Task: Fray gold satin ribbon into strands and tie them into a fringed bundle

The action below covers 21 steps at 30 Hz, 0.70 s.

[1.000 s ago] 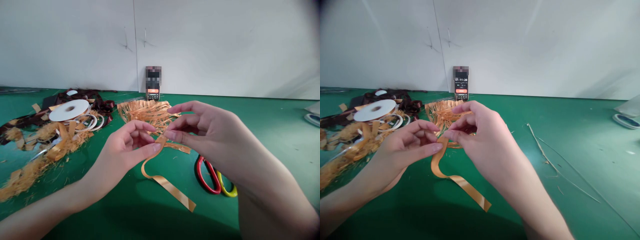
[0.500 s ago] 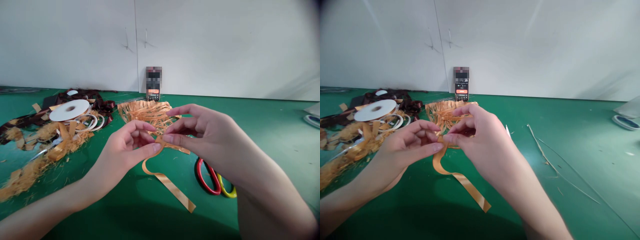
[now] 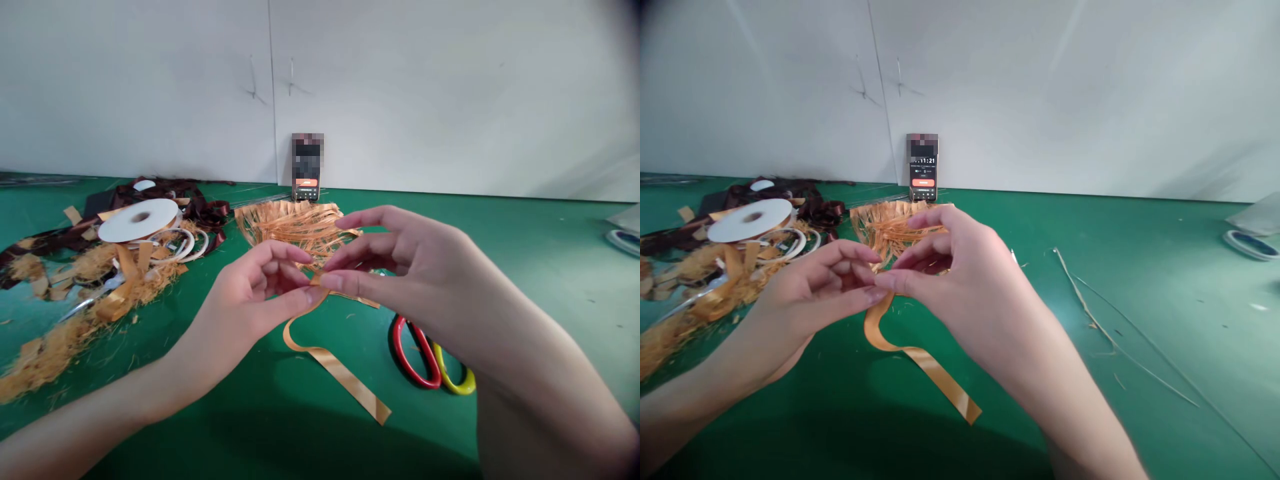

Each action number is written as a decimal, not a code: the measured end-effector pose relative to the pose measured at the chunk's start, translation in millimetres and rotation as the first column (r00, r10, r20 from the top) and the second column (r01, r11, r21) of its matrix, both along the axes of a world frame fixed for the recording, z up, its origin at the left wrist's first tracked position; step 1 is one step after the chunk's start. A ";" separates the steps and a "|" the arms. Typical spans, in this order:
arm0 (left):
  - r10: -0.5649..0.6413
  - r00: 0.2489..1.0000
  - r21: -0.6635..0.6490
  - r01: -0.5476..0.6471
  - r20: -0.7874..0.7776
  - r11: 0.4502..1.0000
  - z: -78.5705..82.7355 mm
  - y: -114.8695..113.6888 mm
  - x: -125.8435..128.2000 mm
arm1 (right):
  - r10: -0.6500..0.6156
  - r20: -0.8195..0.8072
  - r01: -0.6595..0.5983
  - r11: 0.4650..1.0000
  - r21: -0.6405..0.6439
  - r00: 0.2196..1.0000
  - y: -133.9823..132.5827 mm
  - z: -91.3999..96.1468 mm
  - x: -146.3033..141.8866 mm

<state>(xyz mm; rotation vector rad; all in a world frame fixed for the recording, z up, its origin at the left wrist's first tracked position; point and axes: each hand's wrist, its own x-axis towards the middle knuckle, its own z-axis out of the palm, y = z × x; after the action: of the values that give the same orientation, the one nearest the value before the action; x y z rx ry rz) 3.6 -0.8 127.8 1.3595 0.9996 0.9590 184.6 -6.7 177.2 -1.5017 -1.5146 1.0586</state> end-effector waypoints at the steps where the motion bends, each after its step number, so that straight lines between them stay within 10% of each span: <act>1: -0.004 1.000 0.000 0.004 0.002 1.000 0.2 0.1 0.5 | 0.007 0.010 -0.007 1.000 -0.009 1.000 0.2 0.0 0.3; 21: 0.006 1.000 -0.006 -0.007 -0.029 1.000 2.4 -0.5 1.6 | 0.025 0.011 -0.025 0.999 0.041 1.000 -0.1 0.6 -0.3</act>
<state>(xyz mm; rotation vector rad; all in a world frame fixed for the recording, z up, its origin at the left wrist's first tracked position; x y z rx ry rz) 5.2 -1.3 130.3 1.3695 1.0291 0.9425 184.3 -6.7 177.8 -1.4658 -1.5568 1.0291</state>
